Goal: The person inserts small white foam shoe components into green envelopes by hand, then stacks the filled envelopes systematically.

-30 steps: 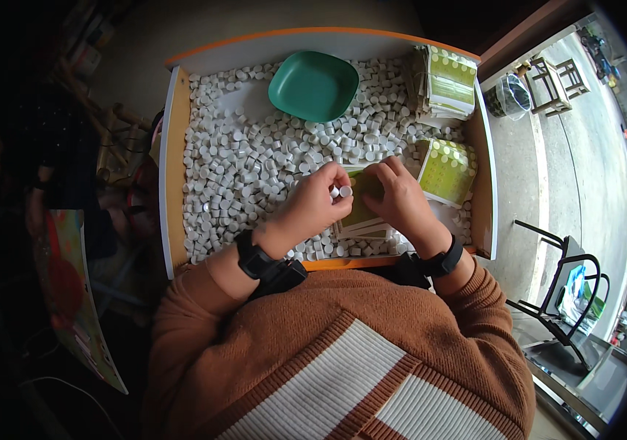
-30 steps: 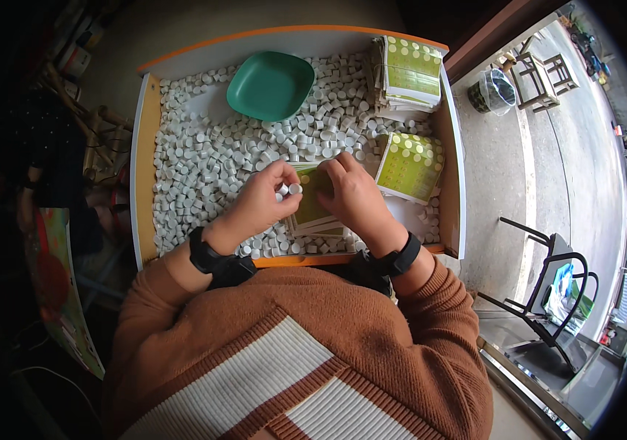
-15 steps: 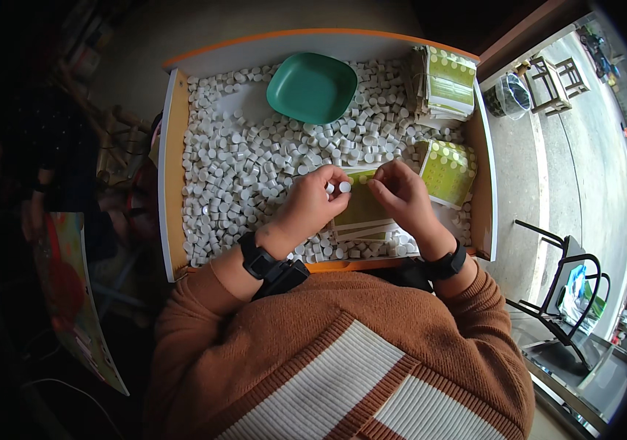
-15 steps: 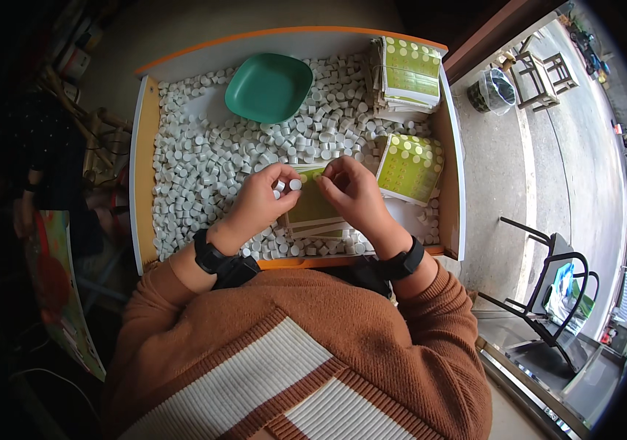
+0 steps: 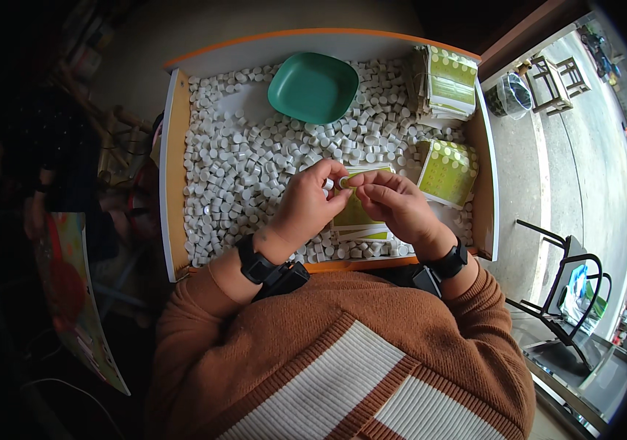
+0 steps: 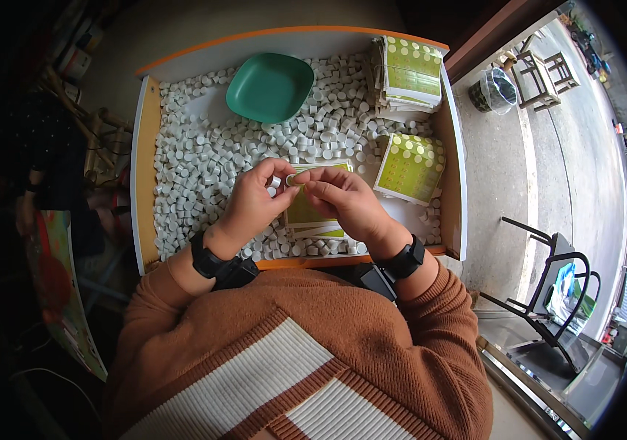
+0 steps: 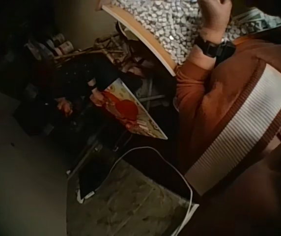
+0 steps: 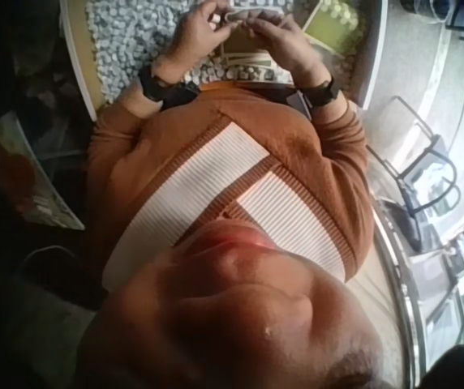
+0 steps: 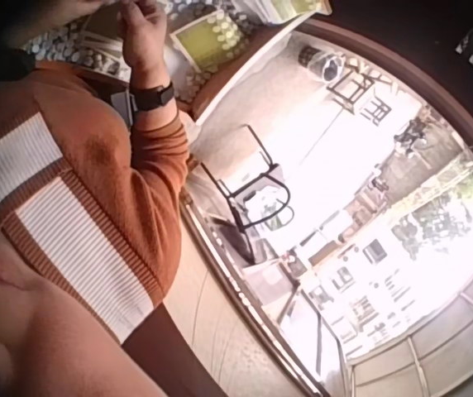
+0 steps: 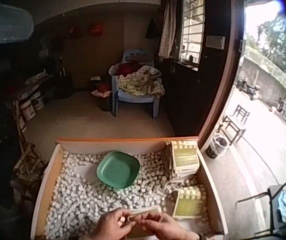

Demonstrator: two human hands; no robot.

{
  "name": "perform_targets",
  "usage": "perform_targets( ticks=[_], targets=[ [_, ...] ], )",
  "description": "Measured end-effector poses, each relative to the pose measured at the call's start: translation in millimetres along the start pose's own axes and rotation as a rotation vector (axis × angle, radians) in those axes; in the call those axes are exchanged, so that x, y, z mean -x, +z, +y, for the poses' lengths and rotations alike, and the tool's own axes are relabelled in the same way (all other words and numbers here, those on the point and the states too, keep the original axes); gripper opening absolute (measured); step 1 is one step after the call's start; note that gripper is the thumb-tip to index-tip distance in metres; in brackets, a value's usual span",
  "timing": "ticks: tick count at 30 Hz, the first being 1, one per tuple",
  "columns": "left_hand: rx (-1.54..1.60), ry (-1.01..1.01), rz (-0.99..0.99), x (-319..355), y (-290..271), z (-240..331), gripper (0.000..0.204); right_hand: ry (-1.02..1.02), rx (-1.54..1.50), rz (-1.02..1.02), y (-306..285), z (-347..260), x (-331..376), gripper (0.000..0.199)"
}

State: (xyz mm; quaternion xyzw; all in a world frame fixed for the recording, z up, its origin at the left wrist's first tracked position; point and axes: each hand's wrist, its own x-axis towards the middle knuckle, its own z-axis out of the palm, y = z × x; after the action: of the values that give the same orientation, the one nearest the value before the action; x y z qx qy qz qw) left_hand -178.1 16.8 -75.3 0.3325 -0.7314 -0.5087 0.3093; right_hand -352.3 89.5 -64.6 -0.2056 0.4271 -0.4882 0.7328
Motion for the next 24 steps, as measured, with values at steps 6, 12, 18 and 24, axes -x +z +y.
perform_targets(
  ticks=[6,12,18,24],
  targets=[
    [0.010,0.046,0.033,4,-3,2,0.016,-0.030,0.121,0.018,3,1,1,0.019],
    [0.069,-0.041,-0.030,-6,-7,-7,0.009,-0.387,0.698,0.116,-7,14,-1,0.019],
    [-0.267,0.109,0.122,-91,-57,-3,0.012,-0.774,1.325,0.365,-9,12,1,0.020],
    [-0.528,0.332,0.309,-90,-84,-14,0.016,-0.788,1.350,0.391,-13,9,6,0.018]
  ],
)
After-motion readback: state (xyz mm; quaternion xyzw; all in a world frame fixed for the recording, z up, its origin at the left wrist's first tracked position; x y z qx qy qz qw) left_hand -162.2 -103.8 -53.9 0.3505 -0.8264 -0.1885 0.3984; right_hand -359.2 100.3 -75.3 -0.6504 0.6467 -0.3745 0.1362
